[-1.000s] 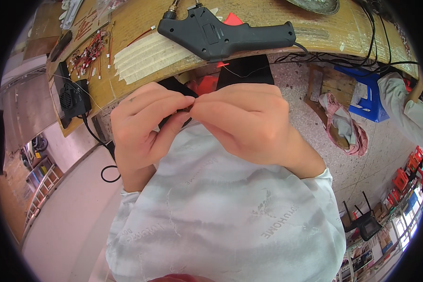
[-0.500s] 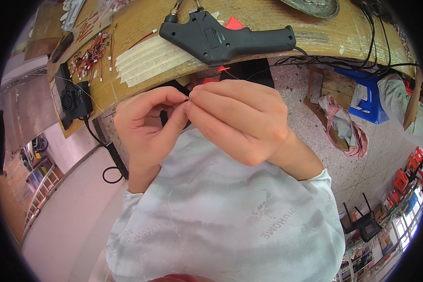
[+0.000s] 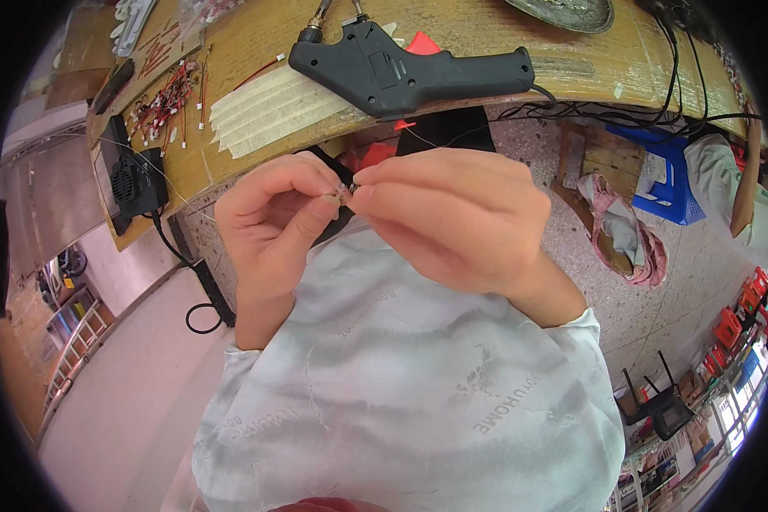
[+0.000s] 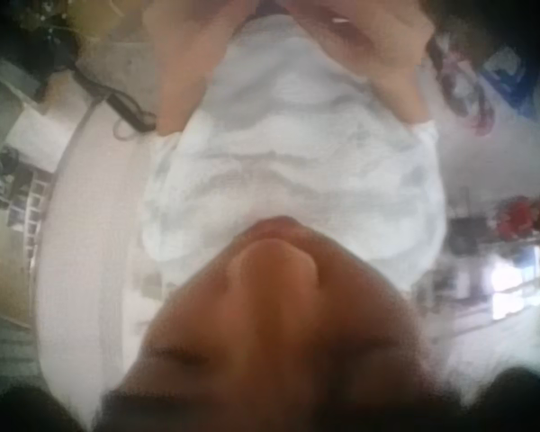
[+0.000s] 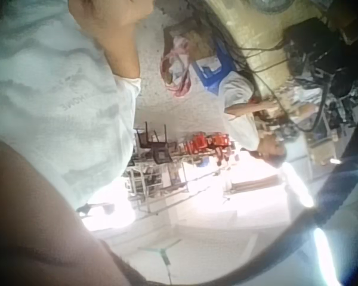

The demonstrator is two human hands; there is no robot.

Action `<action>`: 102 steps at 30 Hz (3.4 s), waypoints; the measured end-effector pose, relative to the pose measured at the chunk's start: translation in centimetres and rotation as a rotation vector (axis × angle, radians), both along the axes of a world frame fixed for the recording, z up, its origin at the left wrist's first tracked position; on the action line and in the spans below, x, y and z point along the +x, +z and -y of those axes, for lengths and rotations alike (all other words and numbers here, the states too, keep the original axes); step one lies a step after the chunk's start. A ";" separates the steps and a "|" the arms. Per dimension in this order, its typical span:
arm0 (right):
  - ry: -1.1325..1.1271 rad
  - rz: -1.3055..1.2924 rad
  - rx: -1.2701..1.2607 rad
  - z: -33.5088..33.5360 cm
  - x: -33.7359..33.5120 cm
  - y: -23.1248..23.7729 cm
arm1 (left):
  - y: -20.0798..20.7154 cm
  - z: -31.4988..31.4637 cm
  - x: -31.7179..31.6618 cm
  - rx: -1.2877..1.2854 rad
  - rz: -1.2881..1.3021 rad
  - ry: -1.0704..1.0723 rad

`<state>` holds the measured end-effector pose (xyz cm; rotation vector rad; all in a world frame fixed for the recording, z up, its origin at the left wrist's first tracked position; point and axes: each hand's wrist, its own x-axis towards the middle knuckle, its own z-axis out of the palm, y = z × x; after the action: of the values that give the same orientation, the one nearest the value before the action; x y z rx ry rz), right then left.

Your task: Soldering small wires to electronic connectors on a workbench.

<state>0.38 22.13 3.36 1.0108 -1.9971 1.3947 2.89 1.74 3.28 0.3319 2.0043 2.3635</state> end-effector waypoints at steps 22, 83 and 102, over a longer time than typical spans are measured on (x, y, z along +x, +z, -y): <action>0.007 0.196 0.118 2.4 0.4 0.7 | -3.0 5.6 -4.1 -1.032 -0.606 0.460; 0.418 0.866 -0.667 -4.2 -9.0 -2.5 | 2.0 1.5 -7.6 -1.234 -0.488 0.133; 0.486 0.931 -0.827 -4.9 -9.2 -3.4 | 2.6 4.3 -6.2 -1.224 -0.373 0.250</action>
<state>-8.84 27.01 -0.09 0.4679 -1.3483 3.0085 -3.31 -2.61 5.88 0.4610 3.2843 0.7530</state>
